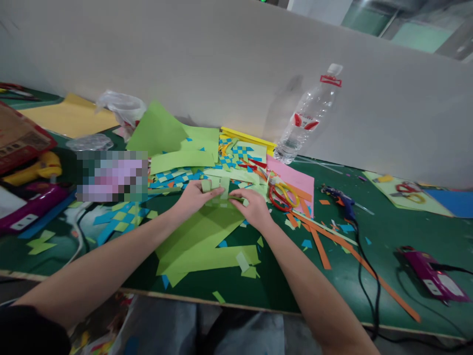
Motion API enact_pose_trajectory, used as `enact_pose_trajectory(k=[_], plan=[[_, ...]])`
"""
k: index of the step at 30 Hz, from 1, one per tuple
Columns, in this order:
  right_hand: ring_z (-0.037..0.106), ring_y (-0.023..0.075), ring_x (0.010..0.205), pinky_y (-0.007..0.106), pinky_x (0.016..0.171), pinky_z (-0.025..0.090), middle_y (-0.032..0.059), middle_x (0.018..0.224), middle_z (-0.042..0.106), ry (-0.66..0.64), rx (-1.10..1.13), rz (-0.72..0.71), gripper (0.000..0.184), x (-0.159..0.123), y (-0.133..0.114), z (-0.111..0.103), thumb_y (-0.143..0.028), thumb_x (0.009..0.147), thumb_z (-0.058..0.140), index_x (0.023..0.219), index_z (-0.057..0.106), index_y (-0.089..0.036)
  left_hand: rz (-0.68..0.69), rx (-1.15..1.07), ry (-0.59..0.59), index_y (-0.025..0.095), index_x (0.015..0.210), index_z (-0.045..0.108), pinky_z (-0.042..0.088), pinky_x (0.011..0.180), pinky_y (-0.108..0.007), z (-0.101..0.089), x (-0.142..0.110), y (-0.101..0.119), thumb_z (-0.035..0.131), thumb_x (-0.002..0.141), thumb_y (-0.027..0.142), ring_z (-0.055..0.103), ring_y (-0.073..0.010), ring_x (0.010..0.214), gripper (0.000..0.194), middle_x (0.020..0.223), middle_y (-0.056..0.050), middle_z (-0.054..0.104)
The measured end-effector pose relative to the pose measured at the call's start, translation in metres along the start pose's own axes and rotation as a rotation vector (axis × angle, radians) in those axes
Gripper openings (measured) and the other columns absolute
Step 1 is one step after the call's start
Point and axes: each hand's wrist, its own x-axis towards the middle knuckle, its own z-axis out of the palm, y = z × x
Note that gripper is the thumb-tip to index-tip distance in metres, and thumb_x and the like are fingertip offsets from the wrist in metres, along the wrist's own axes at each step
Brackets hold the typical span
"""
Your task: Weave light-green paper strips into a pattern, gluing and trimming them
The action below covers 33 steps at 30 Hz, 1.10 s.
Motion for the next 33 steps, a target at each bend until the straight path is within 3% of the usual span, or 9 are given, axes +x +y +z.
enact_pose_trajectory(k=[3,7,12,20,24,27,33], plan=[[0.066,0.0175,0.084,0.032,0.08,0.051,0.0021,0.089,0.073,-0.012,0.002,-0.008,0.012,0.0003,0.0009,0.0001,-0.026,0.084,0.063,0.094,0.069,-0.025,-0.008,-0.014,0.003,0.019,0.085,0.075,0.053,0.071,-0.032,0.0003,-0.0002,-0.0003,0.082,0.058,0.049,0.067,-0.0225,0.08,0.04,0.09,-0.007,0.075],[0.069,0.0167,0.082,0.031,0.079,0.054,0.0016,0.088,0.073,-0.001,0.16,0.082,0.013,0.002,0.0023,0.0004,-0.026,0.08,0.065,0.092,0.069,-0.023,-0.033,-0.094,-0.008,0.017,0.089,0.074,0.054,0.071,-0.034,0.0009,0.0001,0.0003,0.08,0.058,0.052,0.068,-0.0251,0.082,0.047,0.091,-0.009,0.075],[0.07,0.0184,0.088,0.034,0.088,0.054,0.0038,0.09,0.074,0.091,0.309,0.215,0.017,0.0056,0.0054,-0.0005,-0.029,0.075,0.069,0.089,0.068,-0.02,-0.001,-0.139,-0.036,0.018,0.097,0.072,0.052,0.077,-0.031,0.0,0.0026,-0.0011,0.075,0.067,0.052,0.067,-0.0218,0.086,0.045,0.095,-0.007,0.074],[0.071,0.0207,0.092,0.037,0.086,0.056,0.0067,0.095,0.074,0.077,0.364,0.327,0.022,0.0071,0.0092,-0.0011,-0.031,0.072,0.071,0.091,0.069,-0.019,-0.027,-0.077,0.001,0.015,0.086,0.072,0.047,0.064,-0.028,-0.0014,0.0045,-0.0037,0.072,0.068,0.054,0.063,-0.0177,0.07,0.044,0.082,-0.006,0.072],[0.071,0.02,0.089,0.036,0.086,0.056,0.0068,0.093,0.075,0.088,0.394,0.331,0.022,0.0074,0.0096,-0.0026,-0.032,0.073,0.069,0.09,0.069,-0.018,-0.02,-0.047,0.056,0.015,0.08,0.071,0.043,0.057,-0.026,-0.0013,0.0043,-0.0023,0.073,0.067,0.052,0.058,-0.0146,0.062,0.039,0.075,-0.004,0.071],[0.071,0.0189,0.084,0.034,0.083,0.057,0.0056,0.088,0.075,0.117,0.388,0.305,0.017,0.0074,0.0097,-0.0036,-0.029,0.074,0.068,0.086,0.07,-0.018,0.014,-0.033,0.031,0.016,0.077,0.07,0.044,0.06,-0.027,-0.0016,0.005,-0.0029,0.072,0.069,0.051,0.059,-0.0154,0.063,0.036,0.072,-0.004,0.069],[0.07,0.0184,0.081,0.034,0.081,0.055,0.003,0.087,0.074,0.187,0.207,0.224,0.012,0.0053,0.0079,-0.0064,-0.027,0.079,0.063,0.084,0.072,-0.021,0.121,-0.027,0.053,0.017,0.08,0.069,0.043,0.063,-0.026,-0.0027,0.0058,-0.0025,0.067,0.075,0.048,0.058,-0.0152,0.068,0.031,0.076,-0.002,0.066]])
